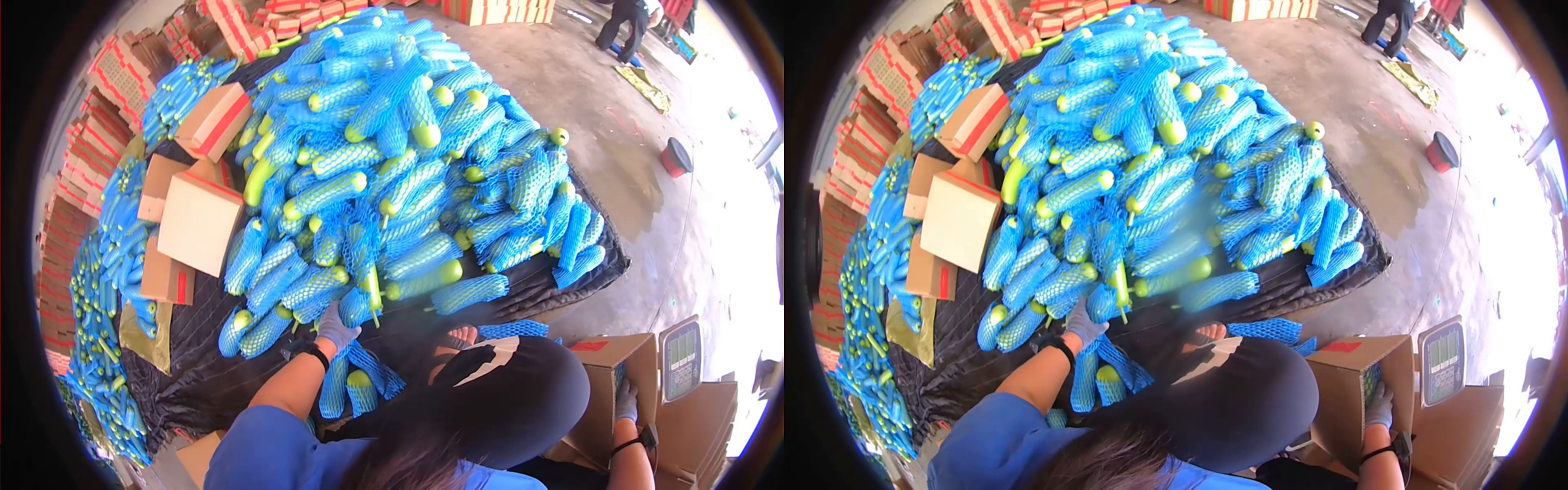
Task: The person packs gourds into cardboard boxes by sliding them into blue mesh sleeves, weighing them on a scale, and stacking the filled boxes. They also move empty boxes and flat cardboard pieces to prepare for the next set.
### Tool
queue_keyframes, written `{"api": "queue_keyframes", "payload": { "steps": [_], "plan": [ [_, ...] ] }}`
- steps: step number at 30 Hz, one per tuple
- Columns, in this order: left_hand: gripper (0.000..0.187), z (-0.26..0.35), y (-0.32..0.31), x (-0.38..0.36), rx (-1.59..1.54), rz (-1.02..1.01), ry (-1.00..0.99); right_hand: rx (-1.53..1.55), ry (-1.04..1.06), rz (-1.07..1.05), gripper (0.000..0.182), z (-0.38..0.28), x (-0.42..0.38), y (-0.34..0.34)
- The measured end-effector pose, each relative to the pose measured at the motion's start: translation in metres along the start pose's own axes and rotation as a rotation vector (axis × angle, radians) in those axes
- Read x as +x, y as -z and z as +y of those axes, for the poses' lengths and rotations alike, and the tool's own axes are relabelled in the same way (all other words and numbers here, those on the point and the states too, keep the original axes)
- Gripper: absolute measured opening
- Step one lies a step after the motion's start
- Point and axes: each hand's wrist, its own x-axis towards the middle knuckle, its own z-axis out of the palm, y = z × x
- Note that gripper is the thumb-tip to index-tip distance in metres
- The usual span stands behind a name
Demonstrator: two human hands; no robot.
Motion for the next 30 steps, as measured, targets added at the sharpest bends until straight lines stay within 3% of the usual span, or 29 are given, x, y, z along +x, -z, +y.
{"api": "queue_keyframes", "payload": {
  "steps": [6,7,9,11,13,14,15,16,17,18,20,23,25,30],
  "plan": [
    [0.088,0.002,0.004,0.002,-0.030,-0.054,0.057,-0.085,0.142,0.226,0.087,-0.002,-0.044,0.011],
    [0.088,0.004,0.005,0.001,-0.021,-0.063,0.051,-0.081,0.131,0.217,0.087,-0.004,-0.050,0.017],
    [0.086,0.011,0.007,-0.001,-0.022,-0.049,0.065,-0.048,-0.087,0.014,0.086,-0.007,-0.058,0.027],
    [0.085,-0.028,-0.023,0.013,-0.089,0.011,-0.023,-0.057,-0.124,-0.020,0.091,0.021,-0.024,-0.002],
    [0.083,-0.030,-0.024,0.015,-0.155,0.051,-0.108,-0.091,0.124,0.189,0.095,0.041,-0.014,-0.025],
    [0.083,-0.018,-0.013,0.013,-0.136,0.018,-0.054,-0.021,0.070,0.087,0.097,0.044,-0.024,-0.018],
    [0.082,-0.008,-0.010,0.007,-0.114,-0.025,0.003,0.044,0.009,-0.018,0.100,0.004,-0.054,0.028],
    [0.085,-0.027,-0.021,0.013,-0.084,0.028,-0.085,-0.049,0.068,0.067,0.100,-0.002,-0.064,0.035],
    [0.088,-0.026,-0.018,0.011,-0.100,0.000,-0.035,-0.138,0.124,0.155,0.101,-0.007,-0.071,0.043],
    [0.092,-0.020,-0.017,0.007,-0.130,0.018,-0.025,-0.060,0.075,0.008,0.096,-0.033,-0.101,0.086],
    [0.092,-0.019,-0.024,0.012,0.058,0.039,0.028,-0.074,0.176,0.197,0.077,-0.017,-0.105,0.095],
    [0.092,-0.011,-0.037,0.023,0.110,0.013,0.026,-0.161,0.092,0.128,0.057,-0.028,-0.139,0.145],
    [0.092,-0.003,-0.041,0.032,0.162,0.023,0.035,-0.062,0.152,0.180,0.050,-0.012,-0.155,0.159],
    [0.092,0.004,-0.043,0.042,0.239,0.031,0.060,0.091,0.191,0.317,0.054,0.049,-0.175,0.153]
  ]
}}
